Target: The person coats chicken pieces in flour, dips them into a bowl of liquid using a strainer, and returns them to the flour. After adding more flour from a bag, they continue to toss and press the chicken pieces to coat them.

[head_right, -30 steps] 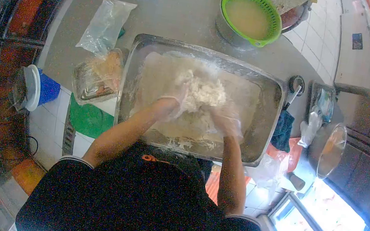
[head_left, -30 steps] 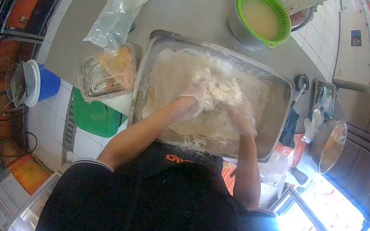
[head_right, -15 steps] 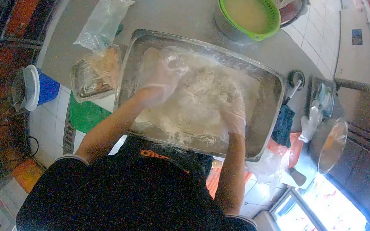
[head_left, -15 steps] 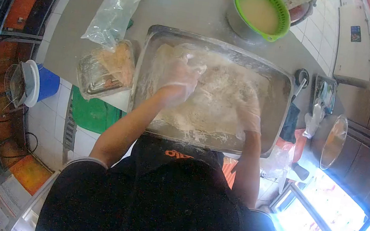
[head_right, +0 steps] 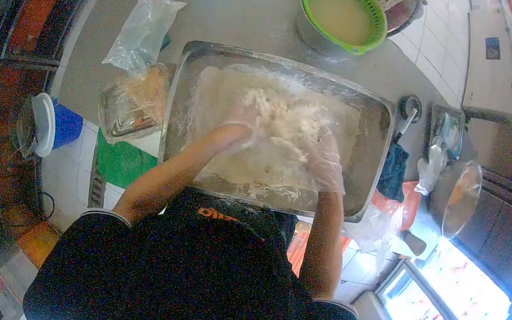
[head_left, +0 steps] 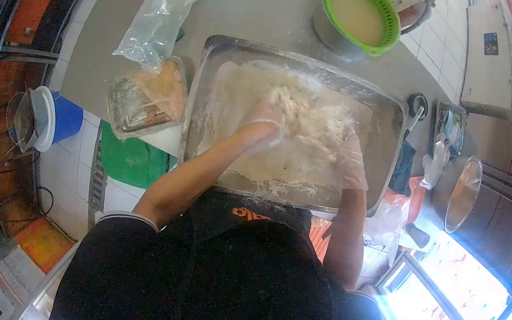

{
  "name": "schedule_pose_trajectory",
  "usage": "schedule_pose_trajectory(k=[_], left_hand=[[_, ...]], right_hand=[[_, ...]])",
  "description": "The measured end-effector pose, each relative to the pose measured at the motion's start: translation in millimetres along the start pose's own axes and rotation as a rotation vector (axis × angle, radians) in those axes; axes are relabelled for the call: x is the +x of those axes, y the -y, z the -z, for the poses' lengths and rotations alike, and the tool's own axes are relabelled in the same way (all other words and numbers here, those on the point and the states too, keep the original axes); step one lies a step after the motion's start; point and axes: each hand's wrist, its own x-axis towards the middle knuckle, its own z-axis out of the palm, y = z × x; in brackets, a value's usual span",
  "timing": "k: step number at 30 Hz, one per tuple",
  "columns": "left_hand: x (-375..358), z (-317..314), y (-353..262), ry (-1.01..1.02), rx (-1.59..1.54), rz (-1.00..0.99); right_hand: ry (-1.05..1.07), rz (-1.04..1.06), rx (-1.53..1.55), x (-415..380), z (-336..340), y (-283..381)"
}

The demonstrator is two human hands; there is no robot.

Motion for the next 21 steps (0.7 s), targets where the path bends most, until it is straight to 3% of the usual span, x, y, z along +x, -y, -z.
schedule_pose_trajectory(k=[2,4,6,8,9,11,13,15,16,17,18,20,21], left_hand=[[-3,-3,-7,0.0,0.214,0.01],[-45,9,-47,0.109,0.148,-0.103],[-66,11,-78,0.1,0.261,-0.194],[-56,20,-67,0.124,0.444,-0.344],[-35,39,-37,0.187,0.531,-0.455],[-16,42,-28,0.207,0.524,-0.351],[-11,20,-40,0.111,0.326,0.079],[-29,37,-21,0.226,0.08,-0.388],[-30,41,-22,0.19,0.029,-0.394],[-30,46,-21,0.154,-0.023,-0.401],[-23,43,-28,0.015,-0.01,-0.186],[-36,45,-36,-0.143,-0.009,0.003],[-57,47,-49,-0.146,0.002,-0.03]], right_hand=[[-0.012,0.03,0.052,-2,-5,10],[0.086,-0.063,0.107,-7,-2,14],[-0.02,0.056,-0.134,-1,1,5],[-0.337,0.382,-0.688,12,7,-19],[-0.217,0.311,-0.722,14,-1,-5],[0.007,0.163,-0.775,18,-39,40],[0.02,0.168,-1.062,26,-71,20],[0.186,0.088,-1.115,39,-69,24],[0.303,0.027,-1.074,42,-64,32],[0.278,0.07,-0.998,39,-52,36],[0.261,0.12,-0.93,36,-34,38],[0.252,0.055,-0.937,30,-34,51],[0.235,-0.063,-1.0,21,-42,60]])
